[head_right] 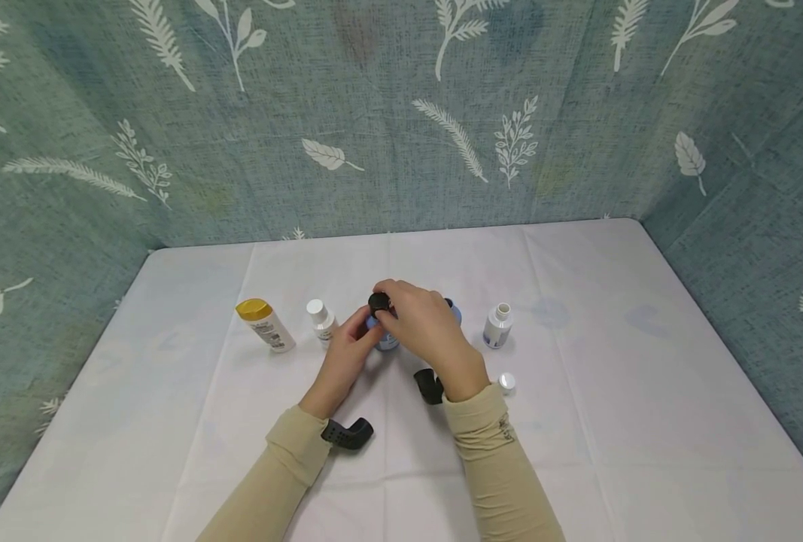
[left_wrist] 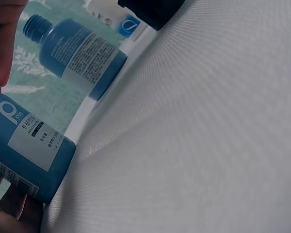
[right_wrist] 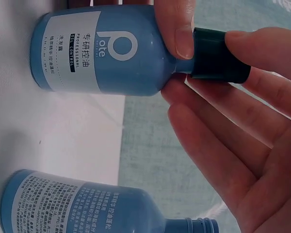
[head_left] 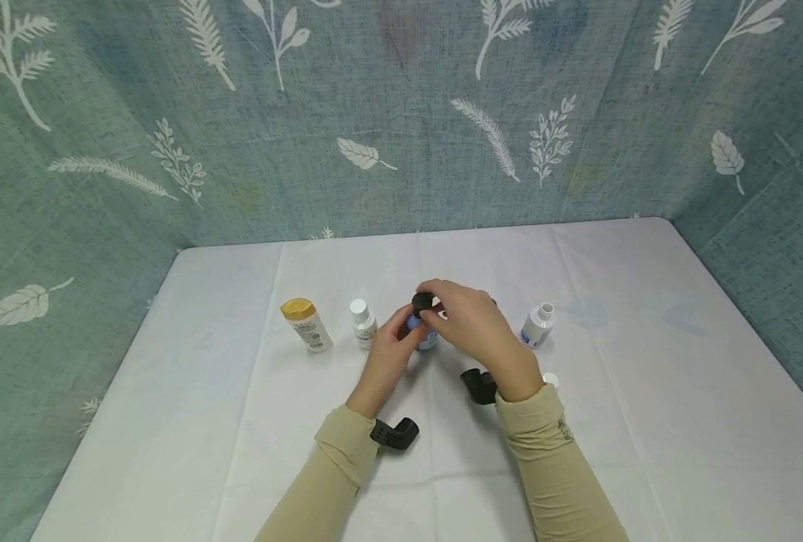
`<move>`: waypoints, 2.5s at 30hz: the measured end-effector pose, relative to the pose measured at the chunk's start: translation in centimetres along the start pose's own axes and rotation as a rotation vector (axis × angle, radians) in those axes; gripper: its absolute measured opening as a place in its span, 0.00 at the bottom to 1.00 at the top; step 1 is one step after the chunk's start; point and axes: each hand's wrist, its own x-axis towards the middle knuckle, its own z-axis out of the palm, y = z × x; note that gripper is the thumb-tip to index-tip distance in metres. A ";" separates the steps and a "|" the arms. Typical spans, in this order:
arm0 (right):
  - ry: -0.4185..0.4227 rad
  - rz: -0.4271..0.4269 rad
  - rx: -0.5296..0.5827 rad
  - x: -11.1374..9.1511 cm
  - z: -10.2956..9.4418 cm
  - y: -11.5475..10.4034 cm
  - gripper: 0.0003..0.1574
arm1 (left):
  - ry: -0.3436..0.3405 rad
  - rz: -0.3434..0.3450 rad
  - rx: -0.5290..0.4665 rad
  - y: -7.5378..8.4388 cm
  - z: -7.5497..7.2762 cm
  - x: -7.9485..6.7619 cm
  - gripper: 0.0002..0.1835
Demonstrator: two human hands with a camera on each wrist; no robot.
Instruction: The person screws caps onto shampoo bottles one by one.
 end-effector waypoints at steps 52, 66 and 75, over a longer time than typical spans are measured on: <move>-0.012 0.002 0.020 0.1 -0.1 0.1 0.23 | 0.041 0.022 0.014 -3.0 0.2 1.2 0.19; -0.008 -0.034 0.004 -0.2 -0.1 0.1 0.24 | 0.006 0.015 -0.022 -0.6 0.0 0.3 0.19; 0.005 -0.016 0.021 0.1 0.3 0.3 0.23 | 0.005 0.005 -0.027 -1.2 0.0 0.5 0.20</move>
